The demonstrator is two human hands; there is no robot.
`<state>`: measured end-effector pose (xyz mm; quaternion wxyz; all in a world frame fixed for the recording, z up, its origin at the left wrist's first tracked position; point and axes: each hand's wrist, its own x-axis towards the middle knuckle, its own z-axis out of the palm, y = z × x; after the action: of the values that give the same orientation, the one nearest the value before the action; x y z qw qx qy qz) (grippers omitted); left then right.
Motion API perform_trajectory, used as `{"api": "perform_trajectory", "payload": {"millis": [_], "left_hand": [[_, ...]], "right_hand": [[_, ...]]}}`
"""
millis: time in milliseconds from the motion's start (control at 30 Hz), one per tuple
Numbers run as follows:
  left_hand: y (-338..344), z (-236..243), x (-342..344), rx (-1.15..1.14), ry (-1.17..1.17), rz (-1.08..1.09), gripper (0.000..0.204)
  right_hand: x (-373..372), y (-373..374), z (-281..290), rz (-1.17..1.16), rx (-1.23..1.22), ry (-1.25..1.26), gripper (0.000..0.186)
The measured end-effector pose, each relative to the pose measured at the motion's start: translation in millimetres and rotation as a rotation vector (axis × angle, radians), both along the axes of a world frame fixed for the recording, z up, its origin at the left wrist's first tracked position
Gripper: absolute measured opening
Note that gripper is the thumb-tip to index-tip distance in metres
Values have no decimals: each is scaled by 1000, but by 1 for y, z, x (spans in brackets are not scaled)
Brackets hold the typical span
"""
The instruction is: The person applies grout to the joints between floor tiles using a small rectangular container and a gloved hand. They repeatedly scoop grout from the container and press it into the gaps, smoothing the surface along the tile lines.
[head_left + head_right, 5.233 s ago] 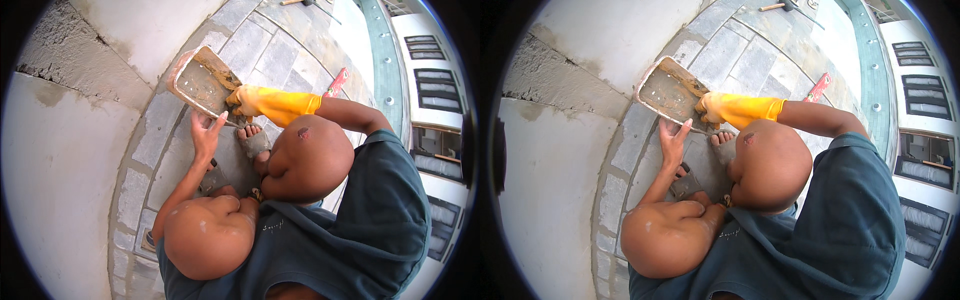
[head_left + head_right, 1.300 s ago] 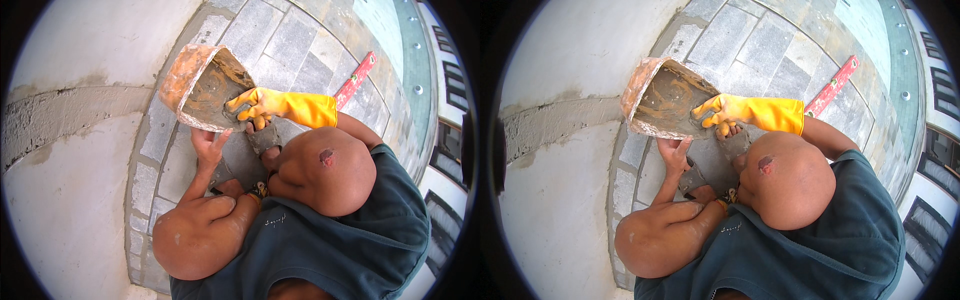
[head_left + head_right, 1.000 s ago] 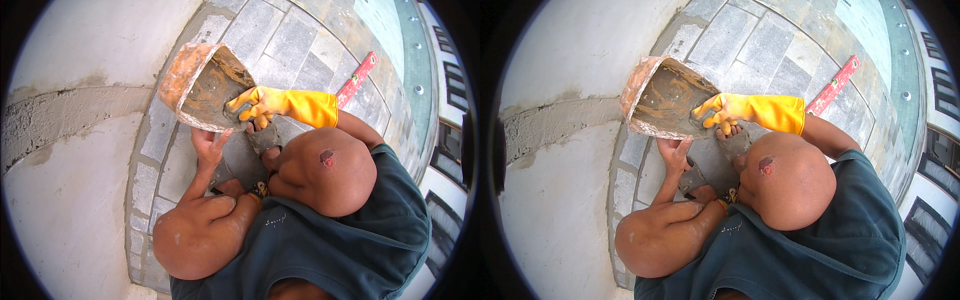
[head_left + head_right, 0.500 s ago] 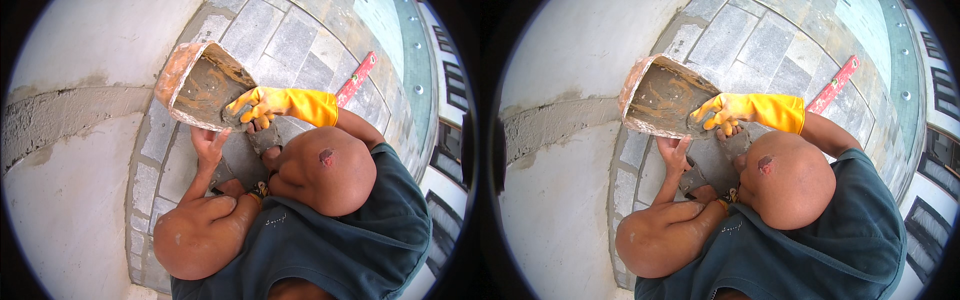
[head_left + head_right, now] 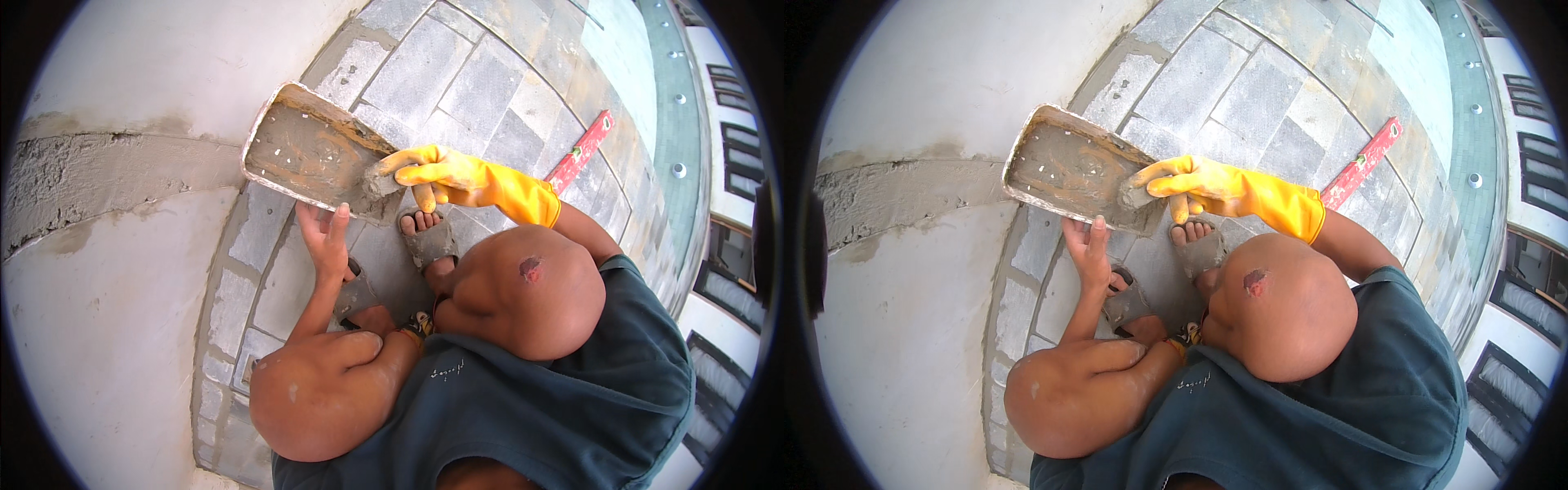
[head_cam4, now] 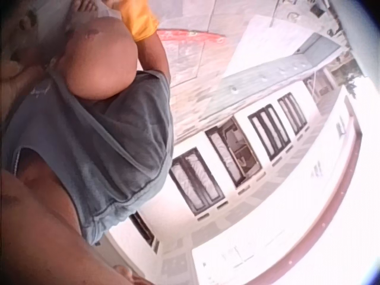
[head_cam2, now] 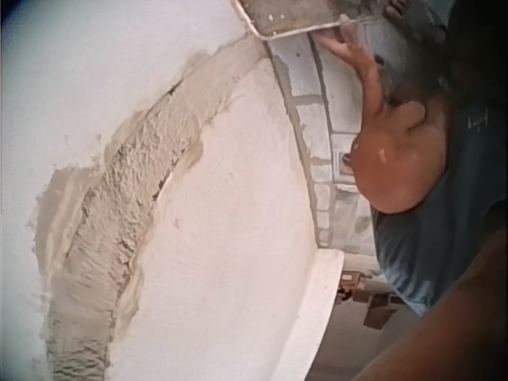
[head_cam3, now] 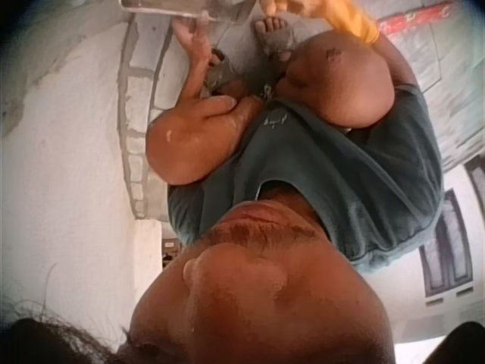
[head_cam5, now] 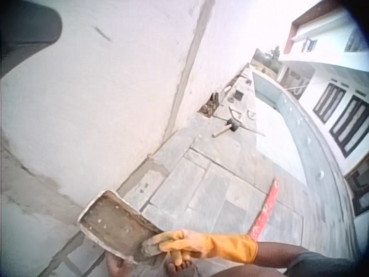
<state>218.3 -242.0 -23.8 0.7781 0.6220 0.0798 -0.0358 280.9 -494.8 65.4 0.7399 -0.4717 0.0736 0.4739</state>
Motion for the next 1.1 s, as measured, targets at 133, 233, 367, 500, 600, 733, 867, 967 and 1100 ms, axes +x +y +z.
{"api": "perform_trajectory", "payload": {"millis": [133,233,367,500,600,733,867,967,1100], "left_hand": [[16,0,2,89,172,-34,62],[33,2,3,68,292,-86,58],[48,-2,-5,193,314,-175,54],[58,-7,-13,121,303,-182,53],[53,-2,-11,7,372,-175,54],[43,-6,-3,19,419,-225,64],[57,3,6,53,350,-312,71],[78,14,6,65,310,-280,64],[107,23,6,241,312,-380,72]], "right_hand": [[-2,-3,2,-58,-32,-9,38],[-3,3,14,-113,-44,11,38],[-7,1,12,-152,-13,-9,39],[-6,10,15,-162,-63,-40,39],[-4,7,19,-111,-45,-51,37],[7,10,25,-47,-144,-111,39],[42,29,39,249,-298,-243,43],[74,67,61,627,-399,-349,44],[91,140,87,1147,-451,-780,43]]}}
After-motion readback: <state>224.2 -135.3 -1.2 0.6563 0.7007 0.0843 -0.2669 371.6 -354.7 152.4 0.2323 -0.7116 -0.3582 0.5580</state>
